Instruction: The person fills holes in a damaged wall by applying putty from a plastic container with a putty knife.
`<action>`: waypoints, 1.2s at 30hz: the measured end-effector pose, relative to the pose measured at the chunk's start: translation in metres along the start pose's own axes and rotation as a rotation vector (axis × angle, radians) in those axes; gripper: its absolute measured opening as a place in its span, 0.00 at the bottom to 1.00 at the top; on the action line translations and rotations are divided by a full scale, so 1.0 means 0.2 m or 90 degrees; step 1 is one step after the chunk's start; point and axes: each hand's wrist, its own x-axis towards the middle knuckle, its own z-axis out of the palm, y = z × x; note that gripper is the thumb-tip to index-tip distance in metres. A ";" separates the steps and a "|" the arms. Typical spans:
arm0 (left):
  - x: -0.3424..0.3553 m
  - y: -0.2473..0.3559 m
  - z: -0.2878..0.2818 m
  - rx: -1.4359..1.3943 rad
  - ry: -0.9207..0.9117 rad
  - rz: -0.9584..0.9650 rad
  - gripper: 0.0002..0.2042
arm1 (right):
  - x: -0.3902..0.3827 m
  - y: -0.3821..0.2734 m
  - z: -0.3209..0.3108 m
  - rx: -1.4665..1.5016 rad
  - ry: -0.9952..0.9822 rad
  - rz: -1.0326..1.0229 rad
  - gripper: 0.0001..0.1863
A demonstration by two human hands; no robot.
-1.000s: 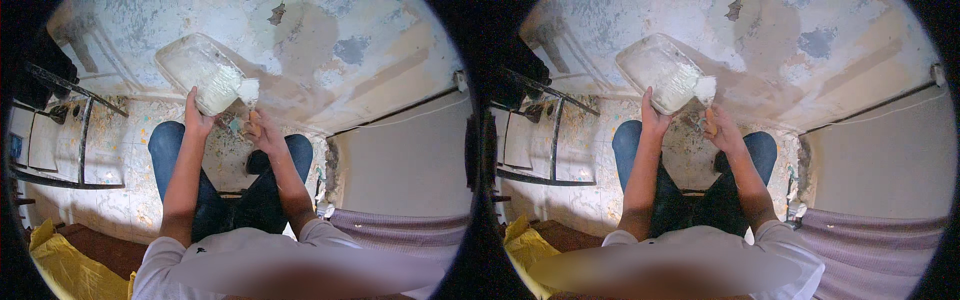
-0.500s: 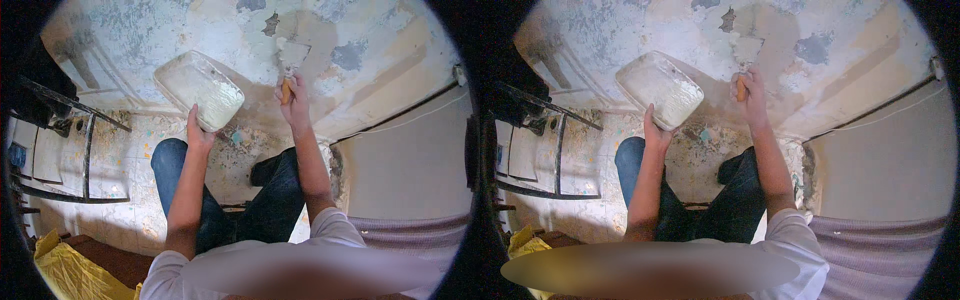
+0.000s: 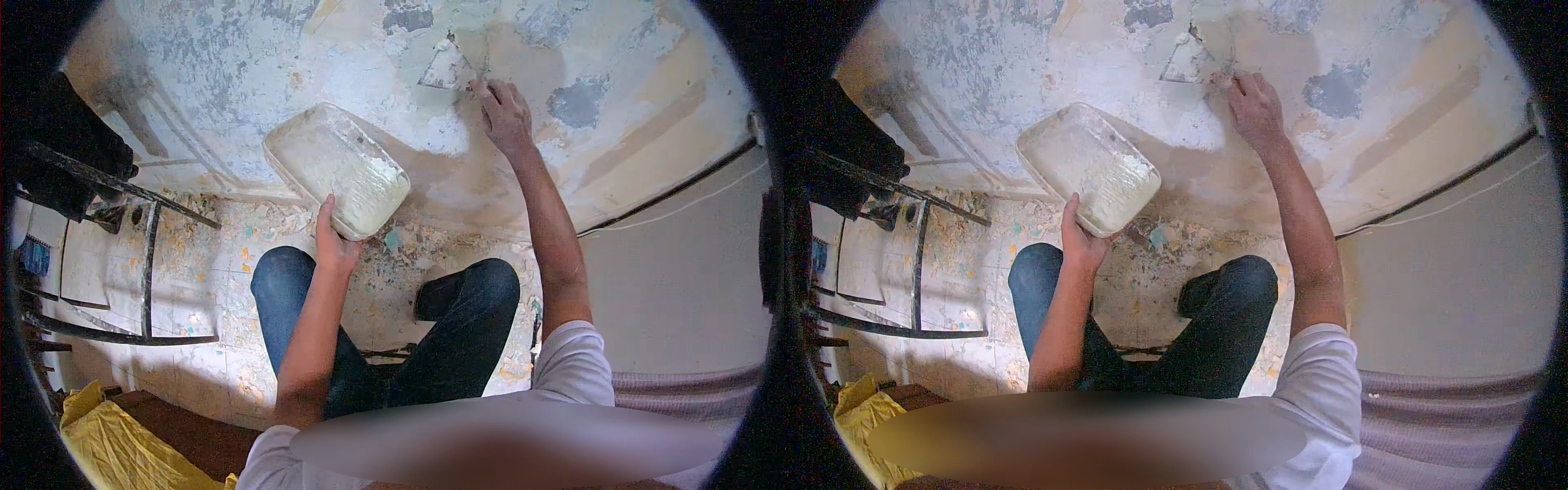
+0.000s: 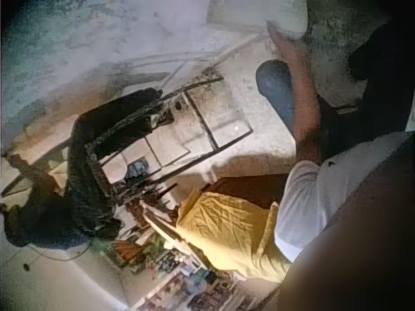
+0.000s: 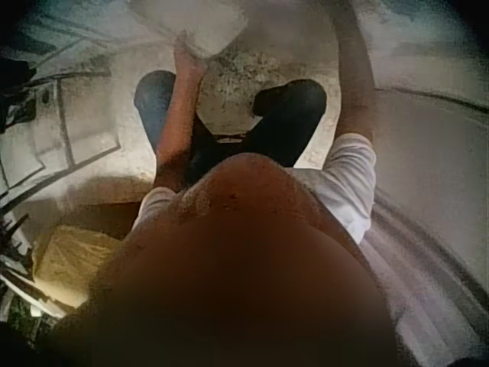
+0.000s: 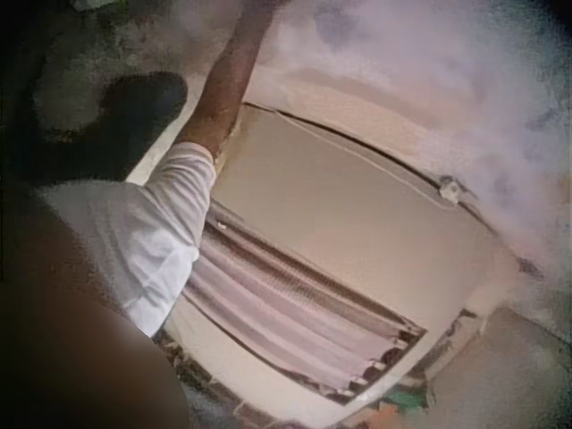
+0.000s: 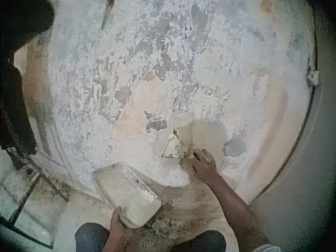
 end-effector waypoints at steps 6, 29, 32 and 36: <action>-0.04 0.01 0.08 0.034 0.066 0.005 0.28 | 0.07 0.09 0.04 -0.076 -0.012 -0.019 0.27; 0.02 0.00 -0.02 0.002 -0.002 -0.015 0.27 | -0.04 -0.01 -0.09 -0.117 -0.014 0.017 0.27; -0.02 0.03 0.01 0.004 0.007 -0.020 0.27 | 0.08 -0.07 -0.08 -0.089 -0.022 0.047 0.29; -0.01 0.02 0.02 0.008 0.015 -0.028 0.28 | 0.18 -0.03 -0.02 -0.133 -0.031 0.061 0.30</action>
